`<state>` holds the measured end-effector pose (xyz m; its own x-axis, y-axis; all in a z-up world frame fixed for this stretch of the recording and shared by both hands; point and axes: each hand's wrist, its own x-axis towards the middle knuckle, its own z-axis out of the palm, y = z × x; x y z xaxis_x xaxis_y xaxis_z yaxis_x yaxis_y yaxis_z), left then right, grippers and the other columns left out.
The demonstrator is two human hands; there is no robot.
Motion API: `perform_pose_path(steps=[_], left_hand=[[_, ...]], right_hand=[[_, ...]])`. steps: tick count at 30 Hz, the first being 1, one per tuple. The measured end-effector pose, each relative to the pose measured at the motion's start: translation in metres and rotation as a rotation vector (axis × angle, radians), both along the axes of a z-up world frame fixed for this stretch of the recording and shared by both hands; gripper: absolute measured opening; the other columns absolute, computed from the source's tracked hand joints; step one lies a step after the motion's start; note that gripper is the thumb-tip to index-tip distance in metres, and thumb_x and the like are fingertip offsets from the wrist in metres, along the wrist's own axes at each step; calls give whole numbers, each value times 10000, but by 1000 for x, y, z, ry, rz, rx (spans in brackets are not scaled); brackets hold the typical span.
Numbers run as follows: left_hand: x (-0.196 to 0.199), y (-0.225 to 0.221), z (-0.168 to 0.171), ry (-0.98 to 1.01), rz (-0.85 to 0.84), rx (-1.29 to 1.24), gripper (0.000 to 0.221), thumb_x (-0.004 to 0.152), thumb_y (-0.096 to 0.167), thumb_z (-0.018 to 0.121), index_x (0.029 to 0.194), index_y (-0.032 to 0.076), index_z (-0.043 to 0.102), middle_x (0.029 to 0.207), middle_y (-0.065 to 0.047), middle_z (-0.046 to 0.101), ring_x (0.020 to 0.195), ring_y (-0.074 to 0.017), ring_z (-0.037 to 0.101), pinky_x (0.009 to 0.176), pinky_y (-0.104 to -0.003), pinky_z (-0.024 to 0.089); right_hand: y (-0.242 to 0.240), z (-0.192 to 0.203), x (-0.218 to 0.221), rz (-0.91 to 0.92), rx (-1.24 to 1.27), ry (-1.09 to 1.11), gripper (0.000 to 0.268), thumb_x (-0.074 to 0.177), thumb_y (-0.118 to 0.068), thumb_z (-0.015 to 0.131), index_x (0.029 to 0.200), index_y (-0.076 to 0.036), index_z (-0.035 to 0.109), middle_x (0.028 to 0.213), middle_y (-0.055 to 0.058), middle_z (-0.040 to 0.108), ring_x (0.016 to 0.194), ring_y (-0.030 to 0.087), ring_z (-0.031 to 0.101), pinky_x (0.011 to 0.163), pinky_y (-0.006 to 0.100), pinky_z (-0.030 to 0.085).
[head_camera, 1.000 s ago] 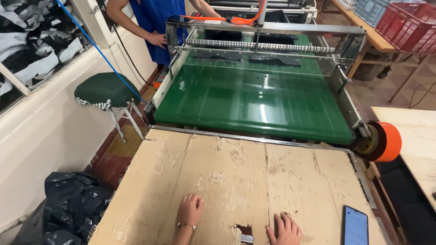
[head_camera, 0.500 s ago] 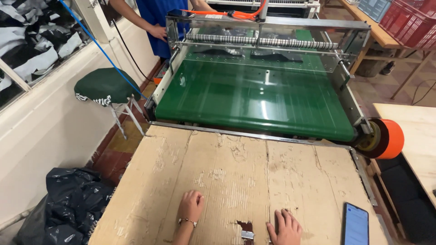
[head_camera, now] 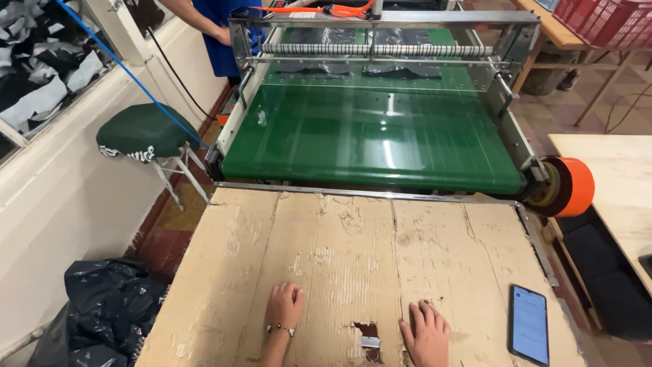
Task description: Folding plastic bags and placing them into a basket
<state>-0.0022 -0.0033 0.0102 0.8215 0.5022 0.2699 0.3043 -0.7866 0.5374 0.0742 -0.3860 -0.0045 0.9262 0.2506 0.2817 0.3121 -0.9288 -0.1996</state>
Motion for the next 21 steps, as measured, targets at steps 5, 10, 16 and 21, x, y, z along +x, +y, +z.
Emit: perform_pose_path(steps=[5,10,16,21], left_hand=[[1,1,-6,-67,-10,26,95,848,211,660,776,195,600,791,28,641,796,-251,560,652,-428,468],[1,1,-5,-28,13,-8,88,845,211,643,760,212,619,761,50,643,788,-238,549,631,-424,463],[2,2,-11,-95,-16,38,117,842,226,674,759,186,602,760,8,637,768,-272,557,662,-445,459],[22,9,-3,237,125,-404,168,861,402,609,889,271,710,846,48,791,796,-221,725,730,-406,525]], right_hand=[[2,11,-4,12,35,-7,548,909,-583,514,1365,-291,596,1469,-26,574,1407,236,473,1098,459,387],[3,14,-5,22,41,-43,534,915,-565,514,1364,-289,595,1461,-25,581,1402,231,483,1078,450,394],[1,22,-5,54,52,-63,481,907,-512,560,1324,-277,606,1421,-2,590,1376,233,497,1065,443,399],[-8,31,37,98,185,227,382,893,-464,632,1206,-255,700,1257,20,611,1079,278,584,941,453,487]])
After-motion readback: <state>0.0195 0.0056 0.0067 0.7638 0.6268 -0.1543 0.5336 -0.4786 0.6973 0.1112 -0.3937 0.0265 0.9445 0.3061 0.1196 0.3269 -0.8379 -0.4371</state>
